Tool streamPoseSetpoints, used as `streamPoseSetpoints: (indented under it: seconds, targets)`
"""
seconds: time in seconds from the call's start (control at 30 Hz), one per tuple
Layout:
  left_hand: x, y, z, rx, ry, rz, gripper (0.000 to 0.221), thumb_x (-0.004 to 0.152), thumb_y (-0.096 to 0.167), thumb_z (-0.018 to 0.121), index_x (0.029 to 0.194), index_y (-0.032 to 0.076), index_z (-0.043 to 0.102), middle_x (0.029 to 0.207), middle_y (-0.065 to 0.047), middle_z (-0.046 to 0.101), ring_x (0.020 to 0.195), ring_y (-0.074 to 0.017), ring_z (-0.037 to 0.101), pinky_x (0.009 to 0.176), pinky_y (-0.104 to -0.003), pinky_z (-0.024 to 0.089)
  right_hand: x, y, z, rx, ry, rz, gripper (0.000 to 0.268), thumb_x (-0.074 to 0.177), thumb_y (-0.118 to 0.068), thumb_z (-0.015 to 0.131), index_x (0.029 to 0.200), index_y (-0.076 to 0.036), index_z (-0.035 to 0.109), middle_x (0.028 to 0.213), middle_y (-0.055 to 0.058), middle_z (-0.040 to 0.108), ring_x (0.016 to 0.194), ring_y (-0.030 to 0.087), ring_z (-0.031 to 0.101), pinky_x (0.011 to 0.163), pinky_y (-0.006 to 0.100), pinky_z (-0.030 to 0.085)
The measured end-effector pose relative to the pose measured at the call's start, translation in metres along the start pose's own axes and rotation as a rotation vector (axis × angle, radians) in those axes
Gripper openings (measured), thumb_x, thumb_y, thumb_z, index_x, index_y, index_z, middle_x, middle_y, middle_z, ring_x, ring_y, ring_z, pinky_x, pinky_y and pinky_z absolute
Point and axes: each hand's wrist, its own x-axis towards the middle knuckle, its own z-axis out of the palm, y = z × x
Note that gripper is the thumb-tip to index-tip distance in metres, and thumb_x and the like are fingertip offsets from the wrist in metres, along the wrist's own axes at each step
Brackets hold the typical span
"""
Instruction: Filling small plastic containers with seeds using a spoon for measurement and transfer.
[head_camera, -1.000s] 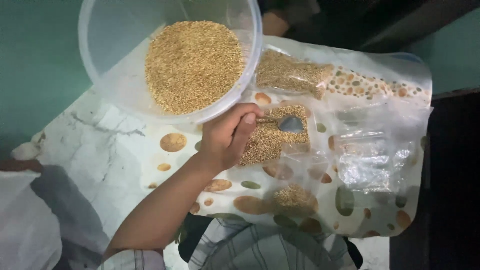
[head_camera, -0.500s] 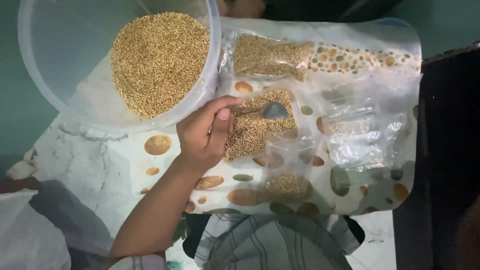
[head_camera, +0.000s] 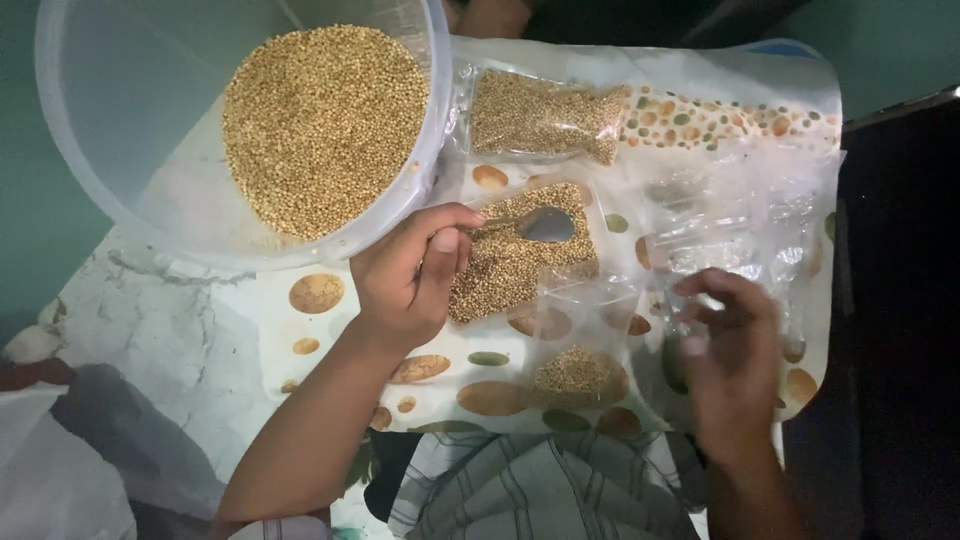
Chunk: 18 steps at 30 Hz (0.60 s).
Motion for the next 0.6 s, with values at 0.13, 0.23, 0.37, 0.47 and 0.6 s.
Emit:
streamPoseSetpoints:
  seconds: [0.13, 0.23, 0.37, 0.47, 0.6]
  targets:
    - [0.0, 0.0, 0.001, 0.011, -0.007, 0.026, 0.033, 0.112, 0.019, 0.043, 0.113, -0.002, 0.068, 0.072, -0.007, 0.065, 0.064, -0.0143, 0.064, 0.065, -0.026, 0.055, -0.004, 0.011, 0.01, 0.108, -0.148, 0.153, 0.058, 0.095, -0.004, 0.057, 0.148, -0.007, 0.034, 0.132, 0.016, 0.055, 0.122, 0.023, 0.056, 0.098, 0.033, 0.051]
    - [0.0, 0.002, 0.001, 0.017, 0.008, 0.027, 0.032, 0.111, 0.017, 0.044, 0.111, -0.003, 0.069, 0.073, -0.007, 0.065, 0.064, -0.0144, 0.064, 0.063, -0.026, 0.054, 0.002, 0.014, 0.012, 0.224, -0.226, 0.156, 0.06, 0.096, -0.011, 0.062, 0.149, -0.011, 0.034, 0.112, 0.009, 0.053, 0.102, 0.017, 0.05, 0.088, 0.031, 0.044]
    - [0.0, 0.001, -0.001, 0.011, 0.016, 0.023, 0.03, 0.111, 0.018, 0.046, 0.112, -0.001, 0.069, 0.072, -0.006, 0.064, 0.062, -0.0127, 0.062, 0.062, -0.025, 0.052, 0.011, 0.018, 0.01, 0.256, -0.277, 0.354, 0.051, 0.086, -0.009, 0.073, 0.133, -0.007, 0.053, 0.114, 0.007, 0.066, 0.101, 0.019, 0.067, 0.086, 0.032, 0.056]
    - [0.0, 0.002, -0.001, 0.079, 0.008, 0.041, 0.032, 0.111, 0.021, 0.044, 0.112, 0.002, 0.07, 0.072, -0.003, 0.064, 0.062, -0.0104, 0.061, 0.062, -0.024, 0.051, 0.018, 0.013, 0.004, 0.196, -0.538, 0.185, 0.021, 0.085, -0.02, 0.073, 0.105, -0.013, 0.067, 0.105, 0.002, 0.064, 0.099, 0.018, 0.065, 0.088, 0.034, 0.054]
    - [-0.002, 0.001, -0.001, 0.098, 0.012, 0.079, 0.034, 0.112, 0.026, 0.045, 0.111, 0.004, 0.071, 0.07, -0.002, 0.063, 0.057, -0.01, 0.056, 0.057, -0.025, 0.047, 0.034, -0.008, 0.018, 0.559, -0.863, 0.111, 0.024, 0.096, -0.021, 0.069, 0.109, -0.012, 0.051, 0.14, 0.019, 0.052, 0.128, 0.035, 0.062, 0.105, 0.055, 0.06]
